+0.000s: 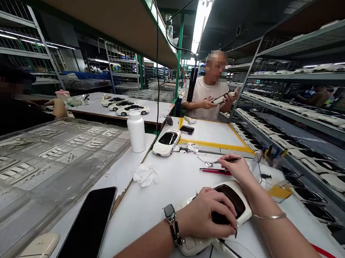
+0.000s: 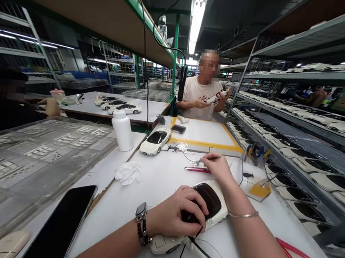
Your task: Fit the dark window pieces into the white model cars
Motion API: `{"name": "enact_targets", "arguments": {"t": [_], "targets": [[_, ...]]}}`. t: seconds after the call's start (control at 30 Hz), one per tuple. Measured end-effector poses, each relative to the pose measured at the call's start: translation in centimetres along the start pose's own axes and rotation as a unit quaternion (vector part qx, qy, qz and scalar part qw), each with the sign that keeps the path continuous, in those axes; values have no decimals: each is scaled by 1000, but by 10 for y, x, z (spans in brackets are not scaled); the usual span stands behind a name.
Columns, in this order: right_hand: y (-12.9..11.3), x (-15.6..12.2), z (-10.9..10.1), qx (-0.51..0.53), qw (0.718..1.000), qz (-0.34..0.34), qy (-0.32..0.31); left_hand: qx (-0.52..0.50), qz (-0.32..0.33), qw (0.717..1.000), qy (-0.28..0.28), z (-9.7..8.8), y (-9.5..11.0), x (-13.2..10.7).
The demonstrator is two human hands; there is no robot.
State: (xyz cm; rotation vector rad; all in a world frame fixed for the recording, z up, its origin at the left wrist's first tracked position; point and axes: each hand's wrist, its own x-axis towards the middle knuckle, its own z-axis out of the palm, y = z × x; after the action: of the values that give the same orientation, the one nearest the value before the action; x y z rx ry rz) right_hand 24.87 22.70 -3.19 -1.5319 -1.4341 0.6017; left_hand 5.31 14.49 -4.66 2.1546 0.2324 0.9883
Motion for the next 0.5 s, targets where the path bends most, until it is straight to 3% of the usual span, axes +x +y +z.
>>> {"name": "enact_targets", "arguments": {"t": [0.17,0.5], "targets": [[16,1,-3,-37,998,-7,50,-28,-4,1000,9,-1,1,0],[20,4,10,-142,988,-36,52,11,-29,999,-14,-3,2,0]]}}
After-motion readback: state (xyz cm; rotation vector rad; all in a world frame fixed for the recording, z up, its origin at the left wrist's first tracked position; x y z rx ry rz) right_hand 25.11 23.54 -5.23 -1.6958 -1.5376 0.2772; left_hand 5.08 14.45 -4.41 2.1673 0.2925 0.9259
